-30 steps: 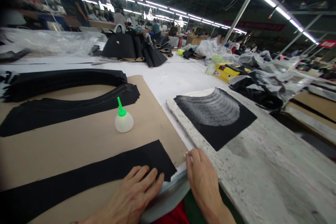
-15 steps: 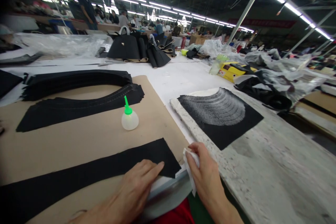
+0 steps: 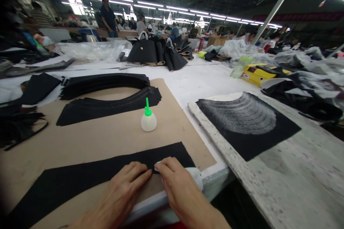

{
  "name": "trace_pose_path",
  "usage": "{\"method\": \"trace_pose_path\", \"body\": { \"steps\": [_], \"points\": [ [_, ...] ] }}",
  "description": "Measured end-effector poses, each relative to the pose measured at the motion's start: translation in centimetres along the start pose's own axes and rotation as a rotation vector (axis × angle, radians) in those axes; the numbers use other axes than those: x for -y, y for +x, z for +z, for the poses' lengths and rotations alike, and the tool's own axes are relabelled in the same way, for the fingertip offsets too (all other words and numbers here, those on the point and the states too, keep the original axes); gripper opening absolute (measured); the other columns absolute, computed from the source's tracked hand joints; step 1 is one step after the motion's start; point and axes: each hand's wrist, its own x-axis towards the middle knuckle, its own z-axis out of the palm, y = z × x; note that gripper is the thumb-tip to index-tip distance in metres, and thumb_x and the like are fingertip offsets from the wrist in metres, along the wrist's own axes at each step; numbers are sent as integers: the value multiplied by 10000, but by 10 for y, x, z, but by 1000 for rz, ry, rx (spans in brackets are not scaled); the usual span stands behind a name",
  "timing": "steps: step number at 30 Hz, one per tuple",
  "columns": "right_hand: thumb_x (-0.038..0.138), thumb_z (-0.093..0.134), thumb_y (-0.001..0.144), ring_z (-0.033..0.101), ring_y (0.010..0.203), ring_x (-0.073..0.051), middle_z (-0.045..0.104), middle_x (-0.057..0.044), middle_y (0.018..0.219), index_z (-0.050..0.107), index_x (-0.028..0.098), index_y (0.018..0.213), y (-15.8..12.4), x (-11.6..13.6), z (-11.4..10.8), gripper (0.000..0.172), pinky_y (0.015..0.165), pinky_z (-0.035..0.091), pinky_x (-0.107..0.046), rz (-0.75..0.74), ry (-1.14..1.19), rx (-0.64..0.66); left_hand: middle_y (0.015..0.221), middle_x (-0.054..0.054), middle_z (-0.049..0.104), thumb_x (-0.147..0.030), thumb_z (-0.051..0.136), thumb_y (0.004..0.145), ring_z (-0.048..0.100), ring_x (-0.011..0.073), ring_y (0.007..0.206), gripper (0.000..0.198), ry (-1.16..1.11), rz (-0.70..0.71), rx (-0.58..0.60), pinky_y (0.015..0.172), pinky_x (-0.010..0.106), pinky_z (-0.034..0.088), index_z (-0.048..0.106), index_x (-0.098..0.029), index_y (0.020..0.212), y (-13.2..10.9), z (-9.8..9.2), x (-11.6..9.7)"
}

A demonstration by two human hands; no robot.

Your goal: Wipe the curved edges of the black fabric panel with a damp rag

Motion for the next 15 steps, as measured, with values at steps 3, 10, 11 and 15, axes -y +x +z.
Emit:
{"method": "trace_pose_path", "body": {
  "steps": [3, 10, 11, 15],
  "points": [
    [18, 392, 900, 572, 931, -227, 609, -86, 991, 621, 172, 1083, 2, -7, 16, 331, 807, 540, -390, -22, -167, 9, 1076, 103, 652, -31, 440, 868, 577, 244, 991, 370, 66, 83, -14, 873, 401, 537, 583, -111, 1200, -1, 1, 1],
    [25, 382, 896, 606, 930, -194, 625, -78, 1038, 589, 212, 1204, -51, -38, -7, 415, 822, 558, -320, -79, -262, -34, 1110, 110, 660, -35, 405, 885, 583, 252, 999, 393, 102, 111, -29, 866, 399, 533, 554, -86, 1245, -5, 2, 5],
    [29, 392, 895, 613, 922, -186, 629, -70, 1030, 589, 226, 1210, -55, -39, -12, 421, 813, 560, -301, -78, -264, -41, 1114, 109, 661, -36, 407, 885, 584, 251, 1004, 392, 109, 114, -27, 870, 396, 531, 555, -87, 1244, -5, 3, 5],
    [24, 388, 895, 609, 943, -176, 632, -70, 1035, 589, 226, 1219, -34, -21, -8, 431, 814, 562, -283, -128, -236, -108, 1118, 112, 659, -53, 423, 896, 582, 249, 1022, 372, 147, 127, -23, 884, 390, 522, 549, -86, 1245, -5, 5, 4]
  ]
}}
